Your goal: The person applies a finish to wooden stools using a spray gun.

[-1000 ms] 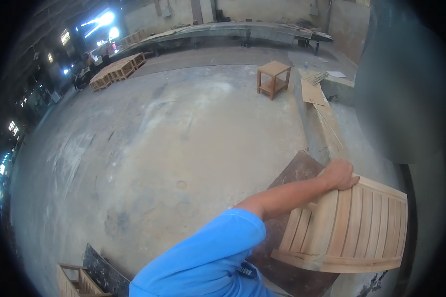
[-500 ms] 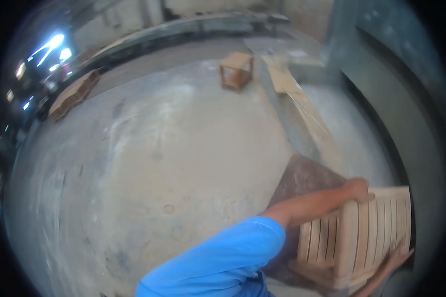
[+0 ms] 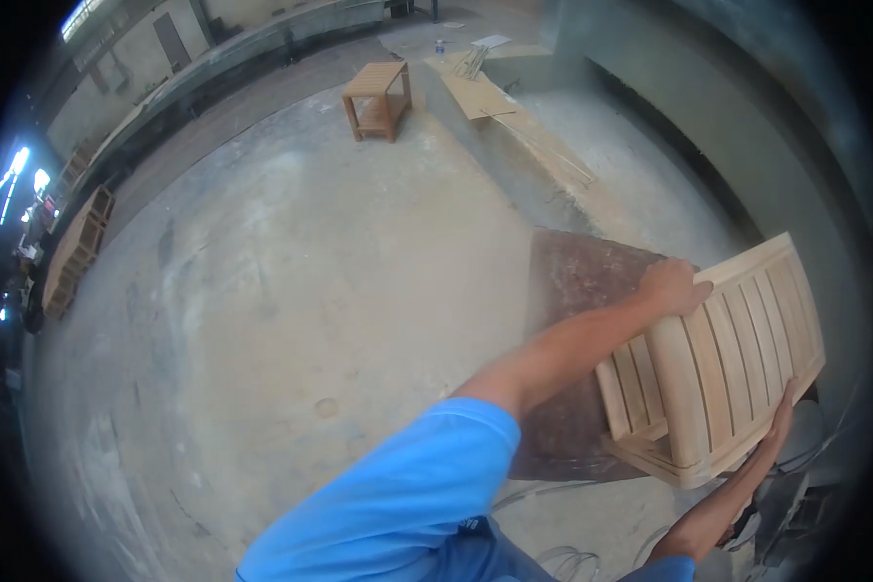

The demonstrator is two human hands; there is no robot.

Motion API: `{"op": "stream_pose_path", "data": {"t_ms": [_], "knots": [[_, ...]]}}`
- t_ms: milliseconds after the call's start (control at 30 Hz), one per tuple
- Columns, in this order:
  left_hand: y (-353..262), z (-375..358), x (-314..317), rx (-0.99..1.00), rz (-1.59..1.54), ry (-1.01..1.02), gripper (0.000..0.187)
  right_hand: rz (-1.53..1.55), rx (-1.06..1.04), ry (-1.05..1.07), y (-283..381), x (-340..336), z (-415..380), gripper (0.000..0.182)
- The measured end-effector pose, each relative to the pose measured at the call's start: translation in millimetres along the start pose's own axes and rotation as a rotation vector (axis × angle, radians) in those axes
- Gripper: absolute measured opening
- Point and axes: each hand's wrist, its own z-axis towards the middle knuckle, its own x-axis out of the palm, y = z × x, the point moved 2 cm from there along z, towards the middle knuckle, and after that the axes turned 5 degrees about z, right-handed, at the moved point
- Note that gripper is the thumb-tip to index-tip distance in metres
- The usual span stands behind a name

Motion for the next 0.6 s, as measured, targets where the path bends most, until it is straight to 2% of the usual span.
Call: {"op": "stream_pose_path", "data": {"t_ms": [100,167,200,233,267,300,367,433,533,600], "knots": [[24.0,-44.2,-22.9,0.076,0.001,-0.105,0.057,-0.142,-0.154,-0.177,5.1,17.0,-55.9,0.089],[39.2,-90.5,-46.3,0.032,-0.165,0.027,0.055,-0.234,-0.207,-0.298,-6.5,10.5,-95.2,0.09],[49.1,-119.2,-55.3,0.053,-0.2,-0.001,0.054,-0.265,-0.203,-0.362,-13.9,14.7,-117.5,0.091],[61.1,-141.8,-59.4,0.077,-0.231,-0.03,0.053,-0.234,-0.152,-0.346,8.8,55.7,-186.7,0.09],[79.2,-161.2,-55.3,0.049,-0.191,-0.03,0.051,-0.098,-0.255,-0.324,-11.9,52.0,-202.4,0.087],[99.9,-179.1,-51.4,0.05,-0.152,-0.035,0.053,0.021,-0.113,-0.249,-13.5,58.0,-229.6,0.086],[123.3,-210.8,-63.8,0.052,-0.3,0.214,0.058,0.105,-0.07,-0.164,-30.2,85.0,-267.4,0.086],[143.1,-224.7,-44.7,0.245,-0.504,0.256,0.064,0.16,-0.032,-0.075,-51.2,127.0,-307.7,0.087],[113.9,-213.3,-68.4,0.127,-0.682,0.298,0.068,0.196,-0.01,0.072,-59.5,201.0,-357.4,0.087],[119.9,-226.9,-76.8,0.23,-0.774,0.204,0.07,0.217,0.003,0.175,-67.7,252.6,-389.0,0.087]]}}
